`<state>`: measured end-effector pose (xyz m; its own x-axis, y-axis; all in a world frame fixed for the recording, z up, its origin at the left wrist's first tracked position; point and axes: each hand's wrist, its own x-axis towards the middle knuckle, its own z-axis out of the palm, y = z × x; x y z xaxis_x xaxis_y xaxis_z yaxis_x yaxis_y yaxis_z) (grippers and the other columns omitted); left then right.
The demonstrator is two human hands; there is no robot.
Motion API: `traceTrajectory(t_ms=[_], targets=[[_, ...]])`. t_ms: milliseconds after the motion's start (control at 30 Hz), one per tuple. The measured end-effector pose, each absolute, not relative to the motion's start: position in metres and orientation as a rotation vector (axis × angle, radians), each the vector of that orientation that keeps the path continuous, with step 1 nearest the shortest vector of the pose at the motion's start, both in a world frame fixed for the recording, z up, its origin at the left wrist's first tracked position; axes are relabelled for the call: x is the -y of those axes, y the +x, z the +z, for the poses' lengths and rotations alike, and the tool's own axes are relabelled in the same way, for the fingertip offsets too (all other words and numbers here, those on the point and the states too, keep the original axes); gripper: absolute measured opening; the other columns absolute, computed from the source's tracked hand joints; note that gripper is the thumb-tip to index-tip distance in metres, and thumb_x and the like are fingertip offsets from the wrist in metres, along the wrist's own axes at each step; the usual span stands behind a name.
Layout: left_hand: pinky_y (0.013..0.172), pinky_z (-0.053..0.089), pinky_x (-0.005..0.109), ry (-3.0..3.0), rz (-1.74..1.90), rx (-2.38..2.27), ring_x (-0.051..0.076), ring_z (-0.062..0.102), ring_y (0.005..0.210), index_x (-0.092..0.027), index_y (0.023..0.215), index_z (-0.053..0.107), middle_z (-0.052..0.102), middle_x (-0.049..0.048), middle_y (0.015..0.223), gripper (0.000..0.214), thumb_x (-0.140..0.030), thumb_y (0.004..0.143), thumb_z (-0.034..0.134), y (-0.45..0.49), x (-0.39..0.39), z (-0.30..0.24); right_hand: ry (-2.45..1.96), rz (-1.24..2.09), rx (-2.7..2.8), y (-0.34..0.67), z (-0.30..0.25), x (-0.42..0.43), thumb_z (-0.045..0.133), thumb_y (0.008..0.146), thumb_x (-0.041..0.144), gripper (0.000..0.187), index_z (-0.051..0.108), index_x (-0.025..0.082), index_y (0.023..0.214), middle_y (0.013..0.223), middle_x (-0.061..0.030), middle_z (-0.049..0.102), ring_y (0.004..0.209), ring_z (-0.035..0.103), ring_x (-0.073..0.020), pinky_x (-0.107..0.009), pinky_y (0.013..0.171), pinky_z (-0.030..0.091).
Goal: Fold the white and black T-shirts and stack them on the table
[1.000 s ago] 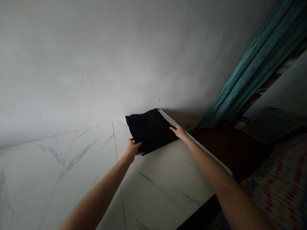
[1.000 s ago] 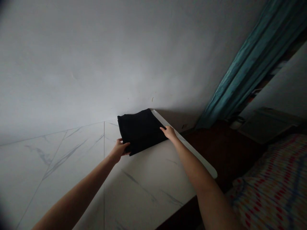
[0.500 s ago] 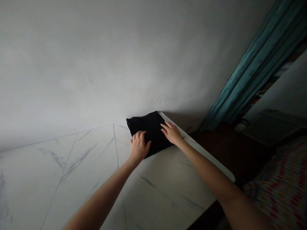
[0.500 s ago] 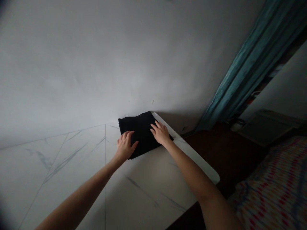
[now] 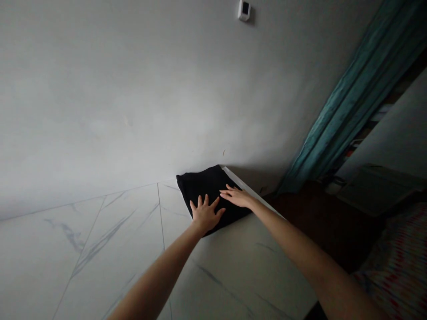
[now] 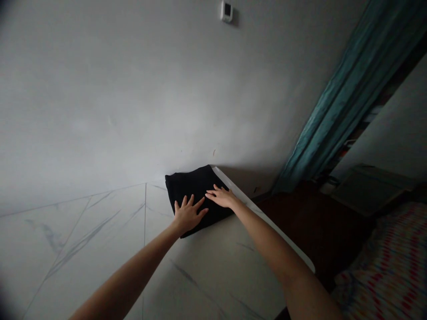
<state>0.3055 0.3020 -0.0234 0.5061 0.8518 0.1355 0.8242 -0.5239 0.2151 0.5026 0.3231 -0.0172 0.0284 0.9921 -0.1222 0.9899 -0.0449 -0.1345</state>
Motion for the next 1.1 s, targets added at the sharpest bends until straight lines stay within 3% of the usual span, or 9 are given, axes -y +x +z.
traceTrajectory(t_ms=[100,233,333,500,733,967,1100], targets=[[0.113,0.024,0.056,2.63,0.454,-1.565,0.035,0.04,0.136,-0.024,0.141,0.051,0.05,0.0114,0.145,0.053,-0.048,0.098,0.031,0.311,-0.329,-0.005,-2.245,0.062,2.129,0.497,-0.003,-0.352,0.026,0.098,0.059,0.06,0.043,0.027,0.146,0.157,-0.0104,0.03,0.142,0.03,-0.0316,-0.055,0.113,0.022],[0.118,0.018,0.048,2.632,0.514,-1.72,0.034,0.026,0.144,-0.014,0.145,0.044,0.037,0.0159,0.153,0.058,-0.043,0.096,0.038,0.311,-0.372,-0.01,-2.228,0.008,2.068,0.484,-0.008,-0.387,0.027,0.1,0.053,0.063,0.028,0.018,0.153,0.161,-0.0125,0.015,0.146,0.02,-0.0268,-0.044,0.115,0.022],[0.118,0.016,0.051,2.544,0.472,-1.814,0.035,0.021,0.146,-0.02,0.146,0.043,0.032,0.0147,0.156,0.06,-0.05,0.095,0.039,0.304,-0.391,-0.031,-2.262,0.049,2.025,0.481,-0.025,-0.402,0.026,0.098,0.059,0.067,0.021,0.022,0.155,0.163,-0.0094,0.003,0.148,0.012,-0.0269,-0.046,0.116,0.018],[0.117,0.015,0.054,2.494,0.518,-1.843,0.036,0.021,0.146,-0.032,0.143,0.047,0.034,0.0099,0.156,0.055,-0.054,0.093,0.04,0.299,-0.397,-0.054,-2.326,0.148,1.988,0.487,-0.041,-0.411,0.026,0.093,0.069,0.072,0.017,0.033,0.155,0.163,-0.0036,-0.004,0.147,0.016,-0.0321,-0.049,0.114,0.021],[0.115,0.014,0.057,2.5,0.513,-1.797,0.037,0.022,0.145,-0.028,0.143,0.048,0.033,0.013,0.156,0.055,-0.051,0.094,0.039,0.3,-0.394,-0.046,-2.31,0.084,2.004,0.486,-0.039,-0.41,0.029,0.094,0.068,0.069,0.023,0.033,0.154,0.164,-0.0054,0.003,0.144,0.022,-0.0332,-0.05,0.112,0.026],[0.116,0.018,0.052,2.513,0.311,-1.659,0.032,0.016,0.147,-0.015,0.153,0.026,0.018,0.0182,0.159,0.064,-0.049,0.098,0.028,0.274,-0.39,-0.011,-2.325,-0.015,1.915,0.464,-0.015,-0.382,0.027,0.1,0.056,0.062,0.02,0.028,0.155,0.163,-0.0106,0.005,0.146,0.018,-0.0303,-0.051,0.114,0.02],[0.118,0.018,0.049,2.692,0.454,-1.556,0.027,0.025,0.145,-0.012,0.152,0.026,0.03,0.0151,0.156,0.061,-0.039,0.098,0.033,0.216,-0.361,0.014,-2.125,-0.211,1.897,0.446,0.0,-0.336,0.032,0.1,0.049,0.06,0.026,0.022,0.154,0.162,-0.0113,0.012,0.146,0.021,-0.0269,-0.045,0.116,0.022]])
